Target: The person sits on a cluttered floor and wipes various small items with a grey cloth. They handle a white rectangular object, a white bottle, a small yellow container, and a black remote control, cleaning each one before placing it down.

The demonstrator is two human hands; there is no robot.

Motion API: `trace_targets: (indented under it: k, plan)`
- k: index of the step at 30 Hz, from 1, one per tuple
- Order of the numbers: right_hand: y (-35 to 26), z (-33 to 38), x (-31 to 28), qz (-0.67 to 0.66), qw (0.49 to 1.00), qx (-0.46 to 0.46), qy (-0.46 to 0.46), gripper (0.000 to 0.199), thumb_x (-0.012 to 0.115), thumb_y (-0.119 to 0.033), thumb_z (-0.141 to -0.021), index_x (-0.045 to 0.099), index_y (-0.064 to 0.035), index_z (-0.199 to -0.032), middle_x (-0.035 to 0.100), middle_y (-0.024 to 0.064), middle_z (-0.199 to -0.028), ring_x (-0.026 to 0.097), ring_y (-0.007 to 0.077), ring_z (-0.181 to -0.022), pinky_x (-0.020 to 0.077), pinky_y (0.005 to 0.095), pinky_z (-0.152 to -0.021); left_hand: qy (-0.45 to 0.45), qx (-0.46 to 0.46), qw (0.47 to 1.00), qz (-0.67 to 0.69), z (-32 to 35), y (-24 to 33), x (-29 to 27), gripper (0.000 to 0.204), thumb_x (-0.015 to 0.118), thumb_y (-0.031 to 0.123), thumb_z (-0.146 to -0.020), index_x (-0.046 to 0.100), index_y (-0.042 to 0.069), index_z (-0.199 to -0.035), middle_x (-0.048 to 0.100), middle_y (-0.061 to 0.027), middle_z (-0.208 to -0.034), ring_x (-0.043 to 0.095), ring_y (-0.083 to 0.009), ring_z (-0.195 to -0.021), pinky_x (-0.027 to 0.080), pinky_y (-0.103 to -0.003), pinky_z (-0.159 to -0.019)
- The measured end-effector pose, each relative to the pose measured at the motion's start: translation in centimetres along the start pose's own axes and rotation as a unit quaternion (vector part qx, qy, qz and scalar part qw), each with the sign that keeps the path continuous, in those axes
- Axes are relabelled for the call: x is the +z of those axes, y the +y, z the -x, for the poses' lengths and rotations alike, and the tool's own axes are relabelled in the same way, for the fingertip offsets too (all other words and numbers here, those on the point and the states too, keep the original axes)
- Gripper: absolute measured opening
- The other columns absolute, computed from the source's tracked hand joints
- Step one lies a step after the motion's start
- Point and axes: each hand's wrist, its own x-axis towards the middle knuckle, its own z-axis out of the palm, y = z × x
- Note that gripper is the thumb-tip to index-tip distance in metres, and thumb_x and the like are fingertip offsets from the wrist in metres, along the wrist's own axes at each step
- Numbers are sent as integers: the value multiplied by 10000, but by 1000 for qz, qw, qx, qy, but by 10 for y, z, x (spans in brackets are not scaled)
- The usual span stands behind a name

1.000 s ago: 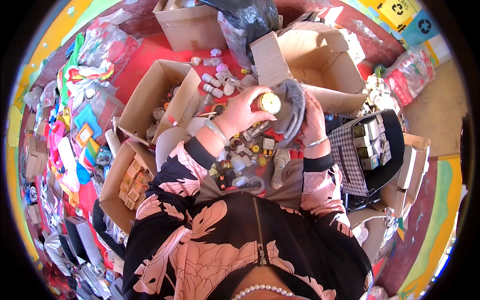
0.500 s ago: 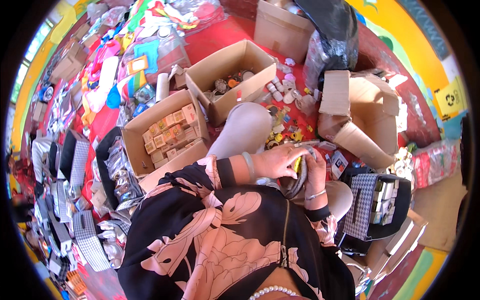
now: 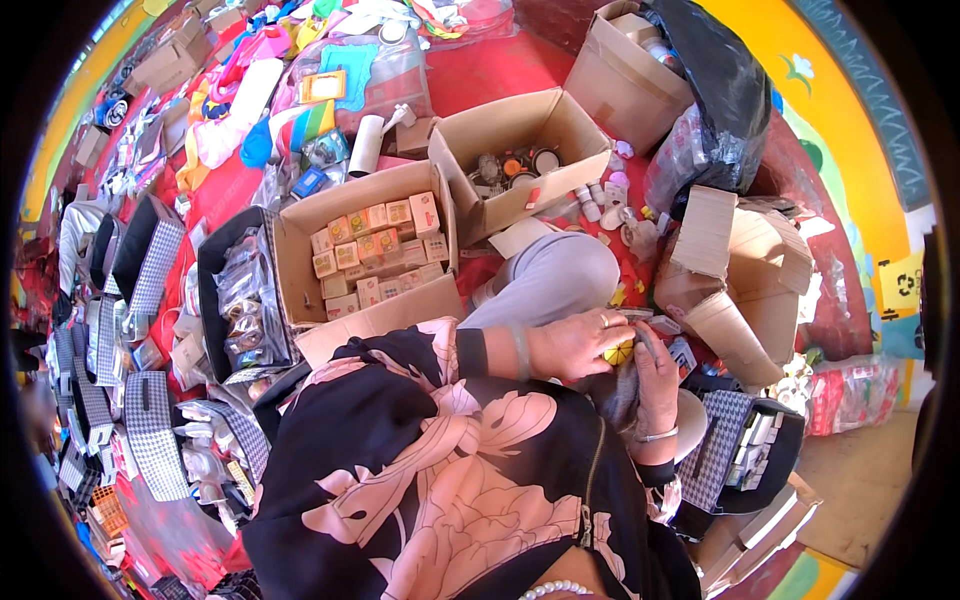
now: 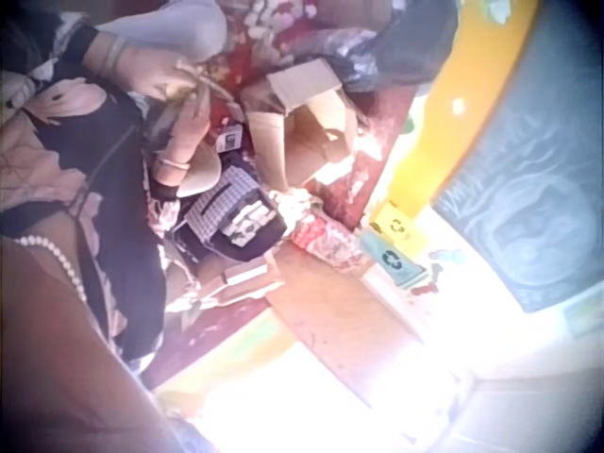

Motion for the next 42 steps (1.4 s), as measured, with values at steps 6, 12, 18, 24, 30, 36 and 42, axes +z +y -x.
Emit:
trace_targets:
  k: [6, 12, 18, 24, 30, 36, 42]
  plan:
    - [5, -1, 18, 8, 999, 46, 18, 291, 507, -124, -914, 555, 43, -1147, 610, 90, -1064, 562, 138, -947, 439, 255, -844, -5, 10, 999, 34, 6, -3, -1, 529, 692, 141, -710, 477, -11, -1168, 479, -197, -1172, 496, -359, -1058, 409, -404, -920]
    - [-2, 0, 24, -323, 935, 129, 73, 267, 475, -143, -918, 559, 25, -1107, 612, 97, -1036, 589, 191, -934, 472, 306, -848, 32, -38, 982, 182, 4, 5, -19, 444, 647, 132, -802, 475, 7, -1192, 511, -164, -1149, 525, -287, -1049, 418, -368, -911]
    - [30, -1, -3, -332, 928, 143, 86, 271, 515, -196, -905, 578, 1, -1080, 616, 85, -1020, 592, 192, -914, 481, 329, -833, 190, -236, 780, 548, 27, -5, -44, 329, 482, 186, -935, 471, 20, -1219, 557, -54, -1107, 548, -142, -977, 464, -314, -840]
    - [71, -17, -21, -335, 911, 228, 72, 278, 494, -250, -915, 583, -26, -1054, 631, 104, -1009, 608, 234, -919, 484, 375, -838, 347, -264, 567, 699, 92, -27, -77, 350, 344, 307, -970, 524, 29, -1084, 611, -103, -1001, 573, -205, -844, 490, -322, -771]
    - [105, -23, -26, -326, 881, 334, 73, 273, 546, -270, -899, 590, -30, -1023, 626, 97, -1011, 600, 243, -928, 478, 375, -844, 432, -345, 523, 648, 149, -14, -75, 300, 435, 344, -946, 534, 74, -1032, 618, -82, -897, 573, -183, -714, 486, -294, -656]
    - [134, -23, -46, -293, 903, 296, 110, 267, 564, -265, -887, 588, -39, -1029, 624, 88, -1021, 595, 254, -934, 487, 397, -829, 393, -323, 567, 648, 148, -4, -62, 288, 445, 351, -945, 547, 84, -982, 619, -93, -868, 557, -162, -685, 474, -277, -626]
    - [109, -4, -36, -394, 871, 281, 81, 215, 606, -271, -847, 632, -69, -916, 651, 63, -855, 613, 216, -798, 501, 351, -749, 355, -307, 644, 604, 109, 17, -68, 401, 490, 459, -899, 520, 104, -1084, 625, -101, -947, 569, -143, -764, 476, -278, -688]
